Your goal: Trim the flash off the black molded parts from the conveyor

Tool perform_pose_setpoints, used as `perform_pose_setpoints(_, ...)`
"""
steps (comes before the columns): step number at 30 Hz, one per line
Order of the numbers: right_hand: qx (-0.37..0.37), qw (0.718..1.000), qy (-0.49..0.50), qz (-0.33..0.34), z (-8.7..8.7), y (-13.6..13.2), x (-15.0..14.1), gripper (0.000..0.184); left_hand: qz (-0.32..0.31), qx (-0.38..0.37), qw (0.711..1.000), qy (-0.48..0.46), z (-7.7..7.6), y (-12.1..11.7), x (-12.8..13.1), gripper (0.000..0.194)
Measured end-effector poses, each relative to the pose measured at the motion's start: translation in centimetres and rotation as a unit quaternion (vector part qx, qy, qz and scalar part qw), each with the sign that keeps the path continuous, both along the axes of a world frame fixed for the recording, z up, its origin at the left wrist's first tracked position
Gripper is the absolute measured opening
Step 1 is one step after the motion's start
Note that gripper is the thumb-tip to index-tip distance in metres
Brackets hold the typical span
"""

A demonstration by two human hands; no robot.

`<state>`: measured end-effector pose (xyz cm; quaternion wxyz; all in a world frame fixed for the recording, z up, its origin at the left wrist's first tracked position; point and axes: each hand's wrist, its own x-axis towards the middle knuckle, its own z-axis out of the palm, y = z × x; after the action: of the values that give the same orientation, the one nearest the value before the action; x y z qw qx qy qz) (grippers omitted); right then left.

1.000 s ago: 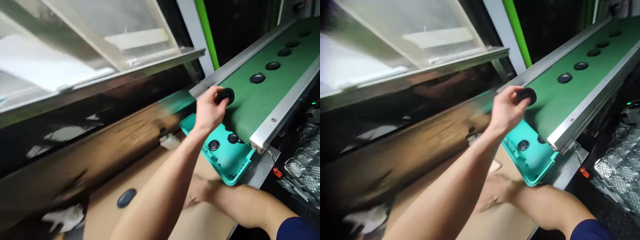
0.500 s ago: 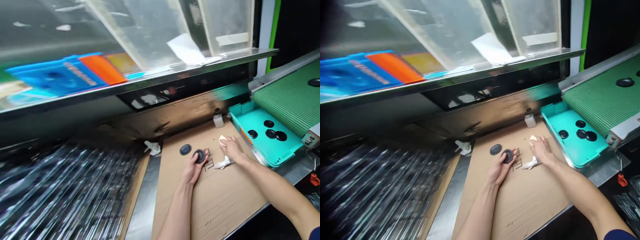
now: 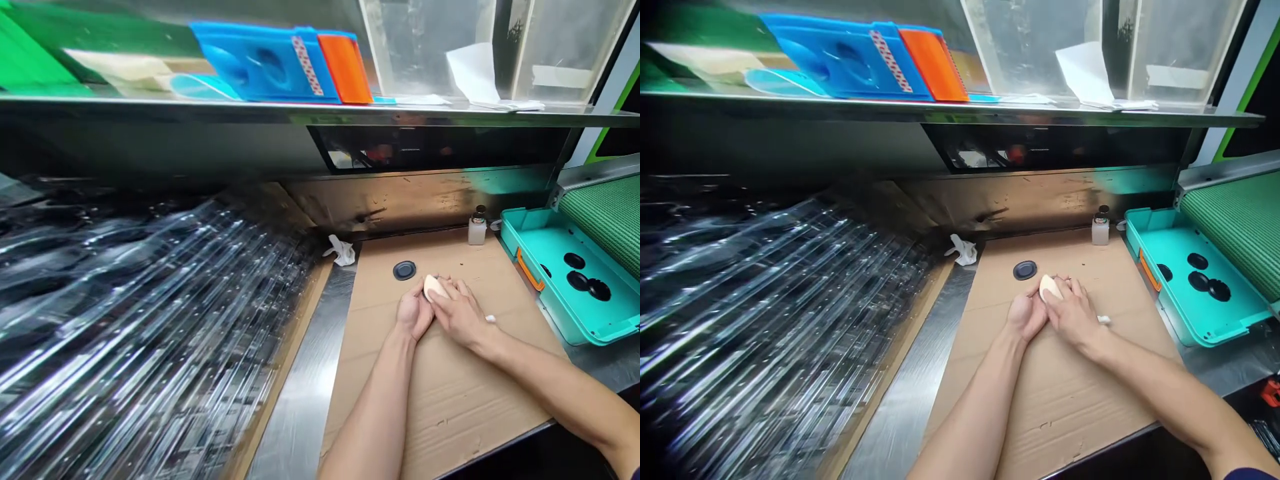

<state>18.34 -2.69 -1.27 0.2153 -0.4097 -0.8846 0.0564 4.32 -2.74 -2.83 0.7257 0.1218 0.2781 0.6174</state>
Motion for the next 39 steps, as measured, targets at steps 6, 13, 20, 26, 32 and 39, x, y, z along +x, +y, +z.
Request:
perform_pose_setpoints(6, 0.009, 0.998, -0.02, -0.055, 0.0, -0.1, 0.4, 0.04, 0.037, 0.007, 0.999, 0.034, -0.9, 0.6, 0.3, 0.023)
perform_pose_setpoints(13, 0.006, 0.996, 0.006, -0.084, 0.4, 1.1, 1.0, 0.039, 0.034, 0.024, 0.997, 0.071, -0.8, -0.1, 0.8, 0.023)
perform_pose_setpoints(20, -0.059, 0.988, 0.135, -0.044, 1.0, 1.3, 2.3, 0.054, 0.003, 0.038, 0.996, 0.084, -0.1, -0.4, 1.3, 0.026)
perform_pose_setpoints(26, -0.097, 0.991, -0.049, -0.08, 2.1, -1.0, 0.1, 0.034, -0.001, -0.005, 0.999, 0.047, 0.7, -0.8, 1.9, 0.044)
perform_pose_setpoints(32, -0.083, 0.985, -0.073, -0.131, 2.9, -0.8, -1.1, 0.035, 0.049, -0.029, 0.997, 0.049, 1.1, -1.2, 2.4, 0.044)
perform_pose_setpoints(39, -0.077, 0.984, -0.072, -0.145, 2.3, -0.6, -0.7, 0.033, 0.058, -0.036, 0.995, 0.065, 0.8, -0.8, 2.4, 0.045)
